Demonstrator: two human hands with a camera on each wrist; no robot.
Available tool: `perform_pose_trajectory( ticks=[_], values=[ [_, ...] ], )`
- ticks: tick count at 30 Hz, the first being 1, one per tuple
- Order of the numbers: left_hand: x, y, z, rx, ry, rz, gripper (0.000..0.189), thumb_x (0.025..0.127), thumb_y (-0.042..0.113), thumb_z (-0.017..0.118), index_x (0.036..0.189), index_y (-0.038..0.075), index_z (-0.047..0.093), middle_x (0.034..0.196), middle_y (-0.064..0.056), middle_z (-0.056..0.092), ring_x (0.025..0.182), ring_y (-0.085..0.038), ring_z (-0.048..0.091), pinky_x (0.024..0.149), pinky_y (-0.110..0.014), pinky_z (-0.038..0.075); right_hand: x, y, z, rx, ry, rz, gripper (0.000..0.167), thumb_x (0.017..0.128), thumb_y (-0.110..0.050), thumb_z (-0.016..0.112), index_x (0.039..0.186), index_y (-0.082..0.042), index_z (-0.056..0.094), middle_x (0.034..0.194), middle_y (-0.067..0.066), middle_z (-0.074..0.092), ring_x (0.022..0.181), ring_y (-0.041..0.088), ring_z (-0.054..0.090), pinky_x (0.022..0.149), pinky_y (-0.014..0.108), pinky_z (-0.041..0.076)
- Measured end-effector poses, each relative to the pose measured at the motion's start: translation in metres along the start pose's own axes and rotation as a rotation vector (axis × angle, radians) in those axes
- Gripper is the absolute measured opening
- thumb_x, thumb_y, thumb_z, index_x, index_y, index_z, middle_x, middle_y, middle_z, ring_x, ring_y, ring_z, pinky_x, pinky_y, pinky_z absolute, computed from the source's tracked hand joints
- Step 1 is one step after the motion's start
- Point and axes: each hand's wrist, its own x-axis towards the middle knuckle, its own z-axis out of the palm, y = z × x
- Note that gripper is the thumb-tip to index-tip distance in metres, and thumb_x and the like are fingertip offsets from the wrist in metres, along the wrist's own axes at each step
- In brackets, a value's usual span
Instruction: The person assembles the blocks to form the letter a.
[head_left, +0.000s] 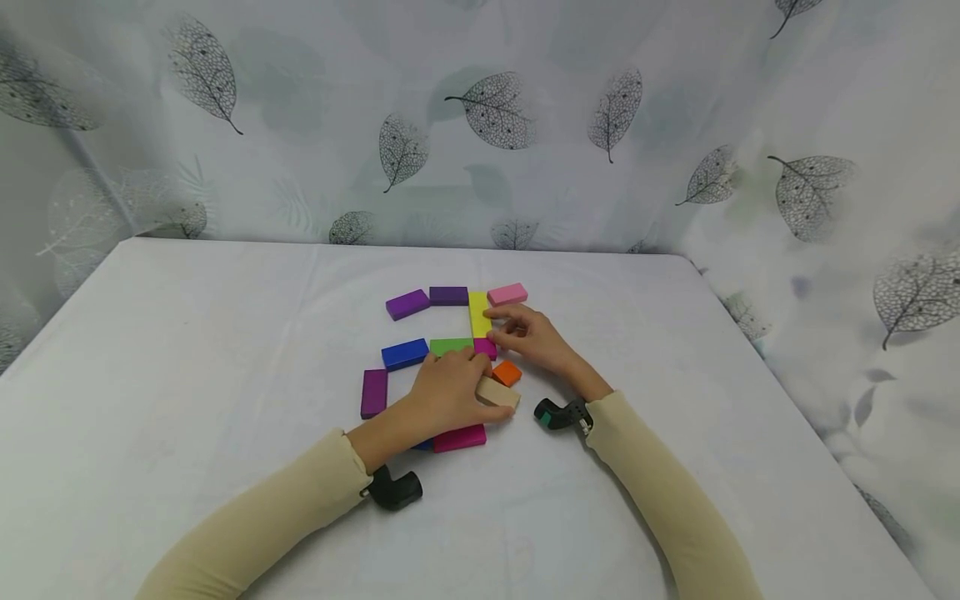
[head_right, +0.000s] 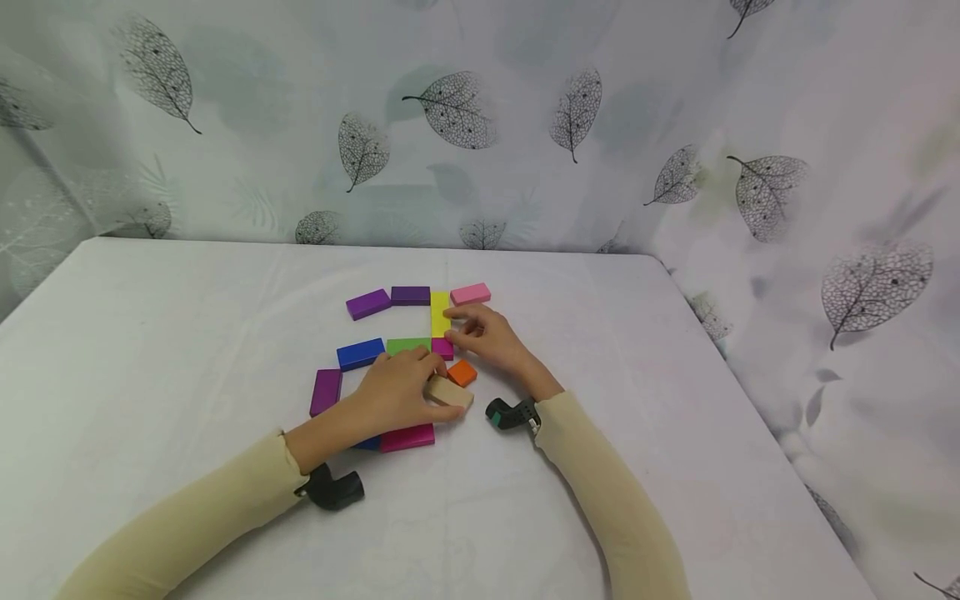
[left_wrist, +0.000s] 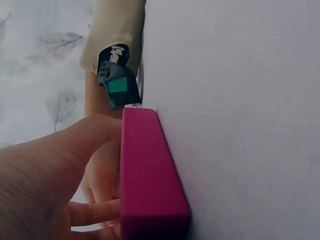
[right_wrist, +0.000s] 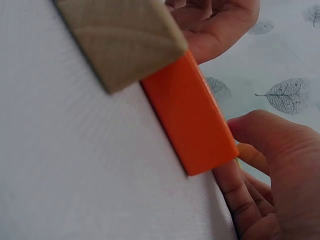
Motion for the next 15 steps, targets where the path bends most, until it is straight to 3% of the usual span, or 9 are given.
perform_pose_trajectory(
  ticks=[9,15],
  values=[
    [0.0014,0.003,0.0005,0.037,-0.009,-0.023,0.064,0.075,0.069,0.067,0.109,0.014,0.063,0.103,-0.004,0.064,0.098,-0.019,0.058,0.088,-0.051,0.044,0.0013,0.002,-0.0005,0.004,0.001,-0.005,0.039,0.093,-0.013,0.066,0.131,-0.004,0.06,0.122,0.014,0.059,0.092,0.023,0.061,0.078,0.025,0.05],
    [0.0029,0.0037,0.0011,0.046,-0.018,-0.027,0.059,0.077,0.066,0.067,0.106,0.015,0.063,0.099,-0.003,0.062,0.096,-0.019,0.057,0.089,-0.051,0.042,0.0014,0.0028,-0.0002,-0.008,-0.002,-0.006,0.039,0.093,-0.014,0.066,0.131,-0.004,0.06,0.125,0.013,0.059,0.093,0.023,0.061,0.082,0.026,0.049]
  ],
)
